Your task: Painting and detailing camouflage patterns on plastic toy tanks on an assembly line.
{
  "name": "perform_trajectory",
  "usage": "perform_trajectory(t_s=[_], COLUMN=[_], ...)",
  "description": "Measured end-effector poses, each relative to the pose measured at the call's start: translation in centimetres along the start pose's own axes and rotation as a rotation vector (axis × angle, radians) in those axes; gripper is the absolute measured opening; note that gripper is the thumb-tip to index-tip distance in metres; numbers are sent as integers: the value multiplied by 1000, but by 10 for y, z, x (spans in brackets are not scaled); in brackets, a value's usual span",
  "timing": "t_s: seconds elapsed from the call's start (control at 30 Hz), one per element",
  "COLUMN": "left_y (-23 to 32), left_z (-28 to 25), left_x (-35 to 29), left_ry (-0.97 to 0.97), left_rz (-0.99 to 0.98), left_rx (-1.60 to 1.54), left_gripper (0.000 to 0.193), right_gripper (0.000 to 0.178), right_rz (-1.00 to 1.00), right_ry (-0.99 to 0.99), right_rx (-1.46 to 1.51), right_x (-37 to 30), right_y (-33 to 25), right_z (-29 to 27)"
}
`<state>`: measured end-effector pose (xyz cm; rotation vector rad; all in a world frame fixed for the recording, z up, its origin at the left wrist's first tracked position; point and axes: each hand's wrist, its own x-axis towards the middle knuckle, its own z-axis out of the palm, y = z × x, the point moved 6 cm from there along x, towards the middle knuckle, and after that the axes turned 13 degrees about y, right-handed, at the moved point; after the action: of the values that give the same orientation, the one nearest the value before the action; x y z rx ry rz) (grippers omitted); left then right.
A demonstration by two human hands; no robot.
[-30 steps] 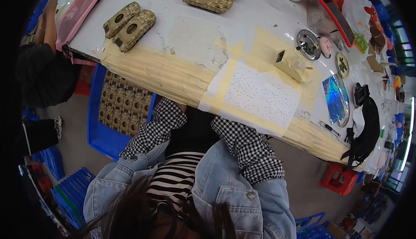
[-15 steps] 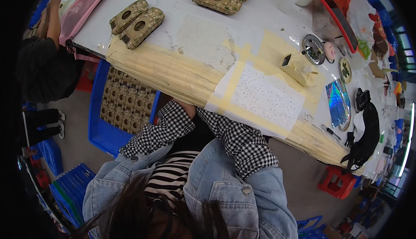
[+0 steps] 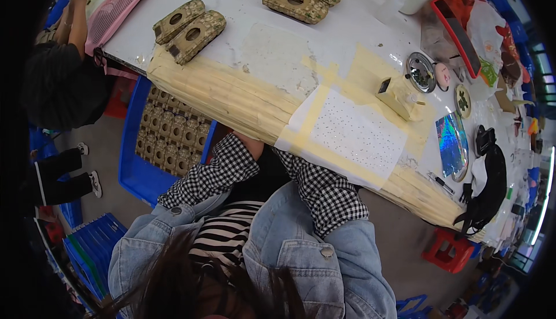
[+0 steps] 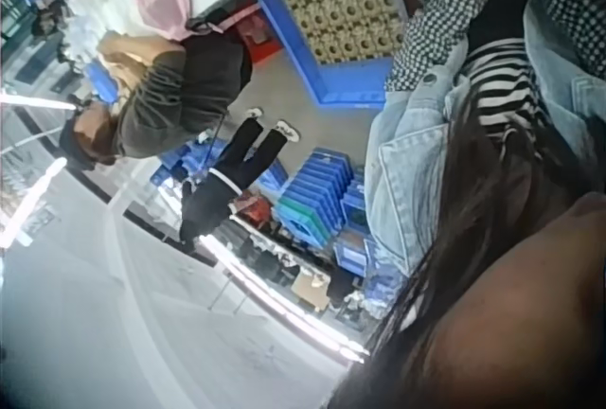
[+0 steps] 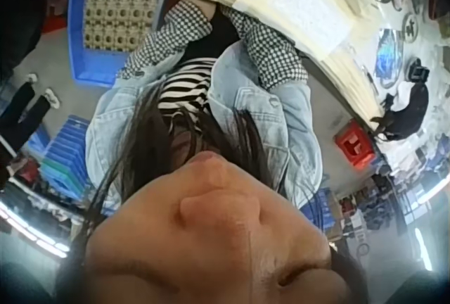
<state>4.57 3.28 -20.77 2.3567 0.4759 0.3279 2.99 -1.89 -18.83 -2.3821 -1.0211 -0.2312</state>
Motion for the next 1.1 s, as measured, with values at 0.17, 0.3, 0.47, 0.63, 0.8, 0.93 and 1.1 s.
perform_trajectory(t_s=[0.17,0.3,0.47,0.63,0.8,0.93,1.1], left_y=[-5,-11,36,67,79,72,74], left_z=[0,-11,-58,-39,-23,-18,-17], left_x=[12,26,-4,-73,-91,-87,-79], left_ry=[-5,13,201,-590,-406,-324,-391], left_rz=[13,44,606,829,1097,1113,1057], left_rx=[7,20,122,-165,-60,43,38], left_gripper=[27,27,28,37,15,16,24], right_gripper=[36,36,37,38,39,40,41], right_rz=[46,86,135,158,159,153,169], right_ry=[77,109,128,127,135,121,118], right_rx=[-87,-140,-197,-212,-210,-210,-202], right_x=[-5,-18,-38,-47,-52,-59,-68], right_y=[60,92,123,138,144,148,148], right_z=[-36,-61,-88,-98,-102,-105,-108])
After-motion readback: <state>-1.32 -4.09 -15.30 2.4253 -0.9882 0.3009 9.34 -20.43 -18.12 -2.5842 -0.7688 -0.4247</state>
